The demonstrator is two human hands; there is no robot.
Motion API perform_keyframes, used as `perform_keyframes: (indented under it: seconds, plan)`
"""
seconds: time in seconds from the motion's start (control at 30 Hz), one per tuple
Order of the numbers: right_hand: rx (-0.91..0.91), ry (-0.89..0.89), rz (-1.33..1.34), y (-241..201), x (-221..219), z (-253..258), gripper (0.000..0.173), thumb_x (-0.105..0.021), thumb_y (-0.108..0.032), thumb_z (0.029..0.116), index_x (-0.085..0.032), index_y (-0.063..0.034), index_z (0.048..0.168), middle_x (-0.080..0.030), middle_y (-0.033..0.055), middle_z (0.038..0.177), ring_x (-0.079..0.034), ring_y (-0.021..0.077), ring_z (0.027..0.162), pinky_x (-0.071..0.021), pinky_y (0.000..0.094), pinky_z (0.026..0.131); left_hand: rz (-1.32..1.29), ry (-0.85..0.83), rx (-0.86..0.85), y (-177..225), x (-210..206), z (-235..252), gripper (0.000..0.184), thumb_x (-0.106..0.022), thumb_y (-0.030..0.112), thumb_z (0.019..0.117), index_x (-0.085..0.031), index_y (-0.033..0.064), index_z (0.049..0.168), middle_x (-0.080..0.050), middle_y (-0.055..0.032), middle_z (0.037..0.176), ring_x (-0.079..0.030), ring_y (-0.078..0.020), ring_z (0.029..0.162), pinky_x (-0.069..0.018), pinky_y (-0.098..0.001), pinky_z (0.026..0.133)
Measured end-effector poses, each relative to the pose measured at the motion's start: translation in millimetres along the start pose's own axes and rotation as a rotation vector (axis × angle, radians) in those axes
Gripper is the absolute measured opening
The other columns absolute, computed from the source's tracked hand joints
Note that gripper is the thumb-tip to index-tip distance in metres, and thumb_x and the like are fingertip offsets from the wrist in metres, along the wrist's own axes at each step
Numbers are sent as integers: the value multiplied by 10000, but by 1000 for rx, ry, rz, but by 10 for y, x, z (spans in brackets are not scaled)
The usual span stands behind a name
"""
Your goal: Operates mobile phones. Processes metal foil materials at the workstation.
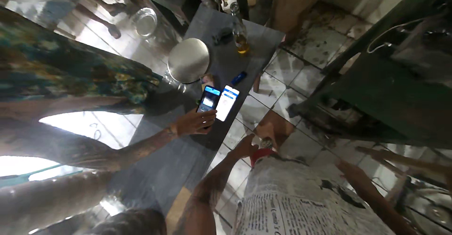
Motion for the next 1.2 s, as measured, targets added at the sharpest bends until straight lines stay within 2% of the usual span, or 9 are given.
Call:
perform_keyframes:
  seconds: [0.03,0.07,0.1,0.17,0.3,0.5,0.7,0.93,1.2]
  plan:
    - [-36,0,-27,-29,-3,-39,512,-451,-250,1106,-440,127,1452,-491,336,1450,-528,381,1284,-402,502,1082,-212,77,-28,-706,-403,-34,556,-599,190,1002,-466,-229,1343,-537,-467,1250,-593,-501,1183,-480,-360,1064]
    - [-67,-1,-54,-22,-12,-48,498,-443,-240,1109,-443,118,1456,-493,323,1461,-520,382,1306,-391,501,1093,-262,-35,246,-1143,-715,-27,617,-618,242,1007,-420,-130,1458,-504,-380,1402,-534,-431,1320,-435,-409,1128]
    - [-91,-13,-62,36,-28,-22,493,-437,-237,1112,-432,98,1474,-480,300,1490,-503,377,1340,-381,500,1108,-285,-127,498,-1381,-930,-18,663,-636,271,1002,-384,-68,1513,-474,-310,1484,-487,-379,1389,-392,-457,1168]
    - [-72,-15,-4,331,-56,194,518,-459,-260,1108,-414,68,1507,-449,293,1524,-484,413,1371,-393,557,1121,-324,-179,721,-1516,-1146,-49,718,-666,351,989,-382,-37,1523,-478,-282,1492,-483,-367,1392,-376,-516,1167]
    - [-33,2,36,572,-58,431,540,-511,-299,1089,-449,63,1486,-475,306,1493,-505,445,1338,-415,601,1087,-338,-199,743,-1565,-1271,-193,721,-609,433,1018,-404,-69,1494,-495,-308,1456,-505,-391,1360,-399,-522,1141]
    - [17,11,12,539,-4,458,497,-500,-297,1092,-507,68,1429,-508,306,1455,-528,440,1307,-433,604,1063,-400,-98,845,-1866,-1157,-384,667,-663,276,984,-404,-72,1490,-461,-297,1495,-472,-378,1395,-390,-495,1156]
    - [-31,14,26,563,-10,470,532,-499,-314,1092,-465,54,1474,-478,294,1495,-506,435,1341,-421,603,1082,-439,17,935,-2130,-1046,-487,676,-658,276,984,-395,-67,1504,-419,-291,1535,-431,-376,1428,-374,-491,1170]
    - [-57,26,30,640,-8,470,498,-491,-291,1097,-499,71,1438,-494,313,1465,-519,442,1313,-417,604,1073,-478,4,980,-2191,-1198,-559,654,-656,289,986,-419,-56,1488,-459,-280,1506,-467,-371,1396,-402,-494,1142]
    - [-80,36,53,733,12,422,529,-504,-283,1092,-453,81,1473,-458,311,1507,-496,435,1350,-396,575,1106,-483,2,979,-2140,-1234,-529,620,-641,288,993,-439,-50,1472,-466,-278,1500,-471,-369,1394,-407,-499,1137]
Point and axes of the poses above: each hand's wrist, its own z-axis towards the middle knuckle, its own x-axis out of the back of the hand, y = z × x, the point moved 7 cm from there along z, towards the middle knuckle
